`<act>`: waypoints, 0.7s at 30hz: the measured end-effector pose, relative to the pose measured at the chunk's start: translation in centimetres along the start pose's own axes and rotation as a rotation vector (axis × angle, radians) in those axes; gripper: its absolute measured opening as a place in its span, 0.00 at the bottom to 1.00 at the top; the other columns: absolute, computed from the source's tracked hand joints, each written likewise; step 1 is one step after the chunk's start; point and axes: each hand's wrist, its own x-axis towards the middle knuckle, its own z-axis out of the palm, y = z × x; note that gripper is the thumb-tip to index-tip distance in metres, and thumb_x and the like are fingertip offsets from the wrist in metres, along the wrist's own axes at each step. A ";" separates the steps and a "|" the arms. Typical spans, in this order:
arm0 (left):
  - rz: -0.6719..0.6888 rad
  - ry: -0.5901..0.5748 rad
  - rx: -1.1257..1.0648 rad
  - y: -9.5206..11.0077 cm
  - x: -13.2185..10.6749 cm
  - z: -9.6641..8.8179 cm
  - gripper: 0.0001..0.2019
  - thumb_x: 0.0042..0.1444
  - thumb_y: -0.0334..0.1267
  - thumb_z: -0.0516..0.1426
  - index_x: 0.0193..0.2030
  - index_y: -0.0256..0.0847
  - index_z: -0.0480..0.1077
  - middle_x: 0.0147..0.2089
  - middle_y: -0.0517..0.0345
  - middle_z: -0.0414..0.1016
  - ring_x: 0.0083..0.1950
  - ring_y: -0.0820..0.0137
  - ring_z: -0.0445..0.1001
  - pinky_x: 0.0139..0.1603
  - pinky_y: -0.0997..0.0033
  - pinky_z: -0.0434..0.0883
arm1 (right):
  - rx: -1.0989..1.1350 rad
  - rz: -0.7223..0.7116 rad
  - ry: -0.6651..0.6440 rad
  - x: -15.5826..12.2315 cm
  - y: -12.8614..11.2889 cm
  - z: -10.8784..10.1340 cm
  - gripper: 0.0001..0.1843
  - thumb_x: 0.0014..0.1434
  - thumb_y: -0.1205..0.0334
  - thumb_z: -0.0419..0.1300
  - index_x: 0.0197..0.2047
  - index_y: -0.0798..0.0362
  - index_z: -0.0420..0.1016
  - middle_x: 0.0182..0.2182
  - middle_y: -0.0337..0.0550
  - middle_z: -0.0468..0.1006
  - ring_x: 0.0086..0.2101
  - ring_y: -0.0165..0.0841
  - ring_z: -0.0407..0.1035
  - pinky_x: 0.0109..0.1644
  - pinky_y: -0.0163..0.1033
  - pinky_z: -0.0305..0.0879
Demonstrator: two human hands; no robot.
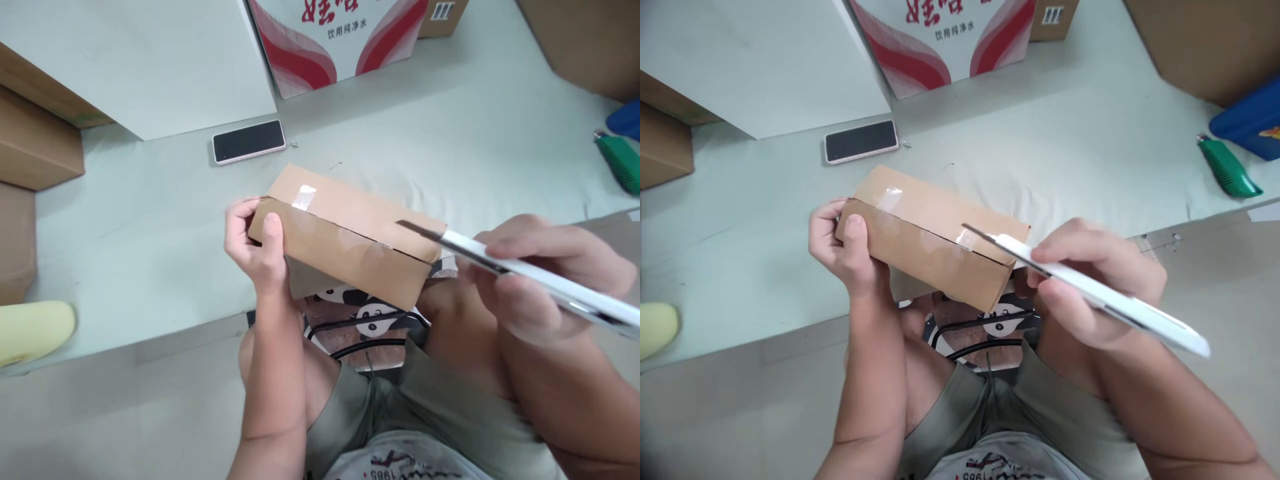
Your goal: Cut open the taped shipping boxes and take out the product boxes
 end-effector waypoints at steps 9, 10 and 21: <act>0.024 -0.012 -0.009 0.1 0.2 1.0 0.19 0.58 0.58 0.59 0.42 0.44 0.71 0.45 0.53 0.74 0.49 0.62 0.77 0.52 0.56 0.76 | -0.191 -0.130 -0.269 0.7 -1.6 -0.2 0.05 0.60 0.67 0.66 0.41 0.48 0.81 0.28 0.39 0.80 0.24 0.29 0.73 0.23 0.33 0.67; 0.028 -0.014 -0.015 0.0 0.2 1.0 0.19 0.58 0.58 0.59 0.42 0.44 0.71 0.45 0.53 0.74 0.48 0.62 0.77 0.52 0.56 0.76 | -0.202 -0.133 -0.278 0.6 -1.7 -0.3 0.05 0.61 0.66 0.66 0.41 0.49 0.80 0.28 0.39 0.80 0.25 0.29 0.74 0.23 0.33 0.67; 0.035 -0.018 -0.063 -0.8 0.2 1.2 0.21 0.58 0.60 0.61 0.43 0.44 0.73 0.45 0.54 0.74 0.49 0.61 0.77 0.54 0.55 0.75 | -0.424 -0.029 -0.302 -0.7 -3.3 -0.6 0.08 0.63 0.68 0.64 0.44 0.46 0.78 0.31 0.32 0.78 0.26 0.22 0.70 0.29 0.30 0.69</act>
